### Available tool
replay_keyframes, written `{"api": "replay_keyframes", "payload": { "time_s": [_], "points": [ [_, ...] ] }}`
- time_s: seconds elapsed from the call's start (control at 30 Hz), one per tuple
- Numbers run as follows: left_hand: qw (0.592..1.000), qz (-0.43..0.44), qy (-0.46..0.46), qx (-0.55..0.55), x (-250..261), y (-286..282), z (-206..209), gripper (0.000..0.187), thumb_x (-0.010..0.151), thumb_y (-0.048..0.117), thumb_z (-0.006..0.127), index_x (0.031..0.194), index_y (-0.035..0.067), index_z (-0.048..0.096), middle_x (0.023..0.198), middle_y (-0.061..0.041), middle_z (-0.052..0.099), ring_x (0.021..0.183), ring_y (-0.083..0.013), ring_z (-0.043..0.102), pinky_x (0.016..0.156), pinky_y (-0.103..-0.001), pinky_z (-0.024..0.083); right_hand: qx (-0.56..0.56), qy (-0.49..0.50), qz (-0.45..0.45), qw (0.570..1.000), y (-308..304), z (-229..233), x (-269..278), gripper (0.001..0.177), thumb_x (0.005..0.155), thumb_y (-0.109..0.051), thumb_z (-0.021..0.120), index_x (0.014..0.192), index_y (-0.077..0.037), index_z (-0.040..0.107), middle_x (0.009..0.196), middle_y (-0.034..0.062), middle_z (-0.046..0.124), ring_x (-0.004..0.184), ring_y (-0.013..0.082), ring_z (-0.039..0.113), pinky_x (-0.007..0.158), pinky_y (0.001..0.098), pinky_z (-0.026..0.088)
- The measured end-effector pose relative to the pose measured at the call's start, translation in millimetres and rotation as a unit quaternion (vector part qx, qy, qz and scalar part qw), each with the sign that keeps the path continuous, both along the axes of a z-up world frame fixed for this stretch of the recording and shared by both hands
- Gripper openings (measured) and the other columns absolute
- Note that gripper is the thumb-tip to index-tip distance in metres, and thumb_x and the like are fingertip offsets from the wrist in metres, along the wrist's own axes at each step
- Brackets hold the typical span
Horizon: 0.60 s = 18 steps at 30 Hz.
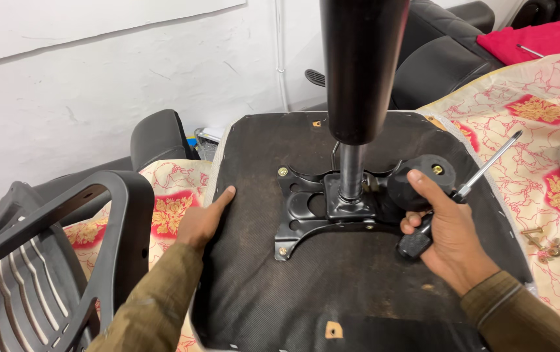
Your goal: The person uses a manual screwdriver to tighten screws into the base of an office chair. They repeatedly insert and tighten screws at multiple positions around the central gas lift, then lift the chair base to check alignment.
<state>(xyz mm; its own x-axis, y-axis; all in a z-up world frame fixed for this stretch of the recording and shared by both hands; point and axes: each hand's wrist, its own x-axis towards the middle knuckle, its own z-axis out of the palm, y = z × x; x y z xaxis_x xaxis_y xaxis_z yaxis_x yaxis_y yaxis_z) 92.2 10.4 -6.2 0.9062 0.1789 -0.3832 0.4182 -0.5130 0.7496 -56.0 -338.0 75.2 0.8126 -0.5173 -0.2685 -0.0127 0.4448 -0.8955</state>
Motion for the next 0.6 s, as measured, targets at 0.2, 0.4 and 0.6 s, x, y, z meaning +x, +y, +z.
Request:
{"api": "replay_keyframes", "payload": {
  "time_s": [0.2,0.4,0.6],
  "points": [
    [0.999,0.028,0.004,0.036,-51.5,-4.6,35.4,0.091,0.072,0.067,0.076,0.107,-0.017,0.076,0.103,-0.026,0.078,0.097,-0.0325,0.075,0.09,-0.04,0.054,0.0,-0.008,0.048,0.999,-19.8,9.0,-2.9,0.022,0.09,-0.026,0.078,0.086,-0.014,0.061,0.068,-0.0004,0.056,0.052,0.0085,0.048,0.048,0.027,0.04],
    [0.987,0.124,0.012,-0.1,-96.9,-8.2,52.3,0.079,0.072,0.056,0.081,0.101,-0.018,0.076,0.093,-0.019,0.077,0.08,-0.0298,0.069,0.075,-0.043,0.053,-0.002,-0.023,0.095,0.995,-29.1,19.1,-5.9,0.016,0.091,-0.024,0.074,0.089,-0.012,0.062,0.074,0.0008,0.062,0.051,0.0079,0.049,0.046,0.0263,0.04],
    [0.956,0.229,0.06,-0.171,-137.5,-22.6,36.9,0.087,0.082,0.058,0.081,0.109,-0.024,0.069,0.123,-0.039,0.07,0.117,-0.054,0.059,0.082,-0.054,0.051,-0.076,-0.06,0.163,0.982,-52.5,31.8,18.5,0.016,0.091,-0.019,0.074,0.101,-0.012,0.063,0.075,0.0026,0.06,0.048,0.0115,0.048,0.041,0.0296,0.04]
  ]
}}
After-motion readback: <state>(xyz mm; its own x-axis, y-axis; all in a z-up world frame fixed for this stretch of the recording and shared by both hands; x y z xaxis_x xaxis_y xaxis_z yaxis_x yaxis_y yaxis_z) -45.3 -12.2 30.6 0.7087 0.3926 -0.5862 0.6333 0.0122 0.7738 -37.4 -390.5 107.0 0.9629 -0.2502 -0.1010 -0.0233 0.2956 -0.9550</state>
